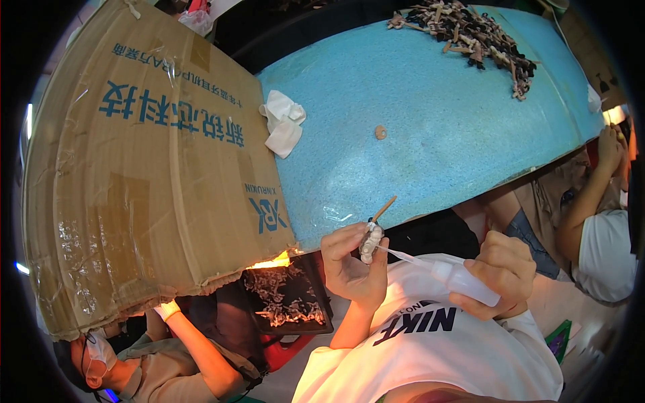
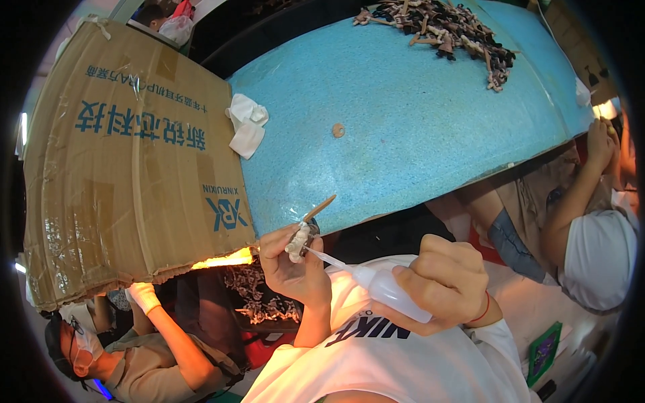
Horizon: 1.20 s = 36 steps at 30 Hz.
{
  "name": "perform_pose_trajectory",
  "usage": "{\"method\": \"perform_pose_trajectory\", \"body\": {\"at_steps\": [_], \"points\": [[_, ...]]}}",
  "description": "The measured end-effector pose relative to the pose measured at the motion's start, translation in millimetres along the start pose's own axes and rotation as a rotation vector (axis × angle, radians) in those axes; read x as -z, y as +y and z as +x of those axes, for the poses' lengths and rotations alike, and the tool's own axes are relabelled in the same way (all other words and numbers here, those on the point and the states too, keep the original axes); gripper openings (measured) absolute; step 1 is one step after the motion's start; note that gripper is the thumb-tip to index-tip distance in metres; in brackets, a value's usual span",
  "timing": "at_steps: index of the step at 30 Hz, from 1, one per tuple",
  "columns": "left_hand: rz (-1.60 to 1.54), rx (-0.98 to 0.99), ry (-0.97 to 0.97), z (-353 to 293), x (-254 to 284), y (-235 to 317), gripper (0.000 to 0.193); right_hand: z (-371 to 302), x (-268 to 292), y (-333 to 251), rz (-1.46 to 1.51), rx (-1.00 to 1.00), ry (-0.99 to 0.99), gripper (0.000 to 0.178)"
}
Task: The person assembles toy figurines by applying liquid adhesive from a squeeze bottle and attaching components together by hand, occasionally retrieving additional parts from a heated box.
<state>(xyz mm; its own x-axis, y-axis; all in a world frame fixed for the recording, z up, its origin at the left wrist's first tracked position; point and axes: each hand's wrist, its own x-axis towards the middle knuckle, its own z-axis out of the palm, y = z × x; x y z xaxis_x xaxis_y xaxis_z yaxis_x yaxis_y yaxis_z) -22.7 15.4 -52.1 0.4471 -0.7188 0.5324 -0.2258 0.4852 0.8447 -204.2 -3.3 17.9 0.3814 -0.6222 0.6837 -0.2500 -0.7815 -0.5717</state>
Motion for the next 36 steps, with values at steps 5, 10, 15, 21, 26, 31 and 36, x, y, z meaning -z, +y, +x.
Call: {"method": "perform_pose_trajectory", "body": {"at_steps": [5,10,15,21,26,31,36], "points": [[-0.004,0.005,0.001,0,0,2,0.035,-2,-2,1,0.003,-0.003,0.034,0.035],[0.039,0.046,-0.025,0,0,4,0.032,-1,-1,3,0.003,0.002,0.070,0.034],[0.048,0.048,-0.024,-1,0,3,0.031,-1,-1,1,-0.014,-0.006,0.029,0.037],[0.035,0.050,-0.024,0,1,2,0.030,-4,-3,2,-0.042,0.008,0.051,0.035],[0.002,0.060,-0.002,-2,1,2,0.034,-1,2,-1,-0.006,0.007,0.016,0.037],[-0.024,0.063,-0.001,0,0,3,0.034,-1,0,-2,0.050,0.010,-0.021,0.037],[-0.045,0.084,0.010,-1,1,3,0.034,-3,-7,-2,0.011,0.023,-0.018,0.038]]}}
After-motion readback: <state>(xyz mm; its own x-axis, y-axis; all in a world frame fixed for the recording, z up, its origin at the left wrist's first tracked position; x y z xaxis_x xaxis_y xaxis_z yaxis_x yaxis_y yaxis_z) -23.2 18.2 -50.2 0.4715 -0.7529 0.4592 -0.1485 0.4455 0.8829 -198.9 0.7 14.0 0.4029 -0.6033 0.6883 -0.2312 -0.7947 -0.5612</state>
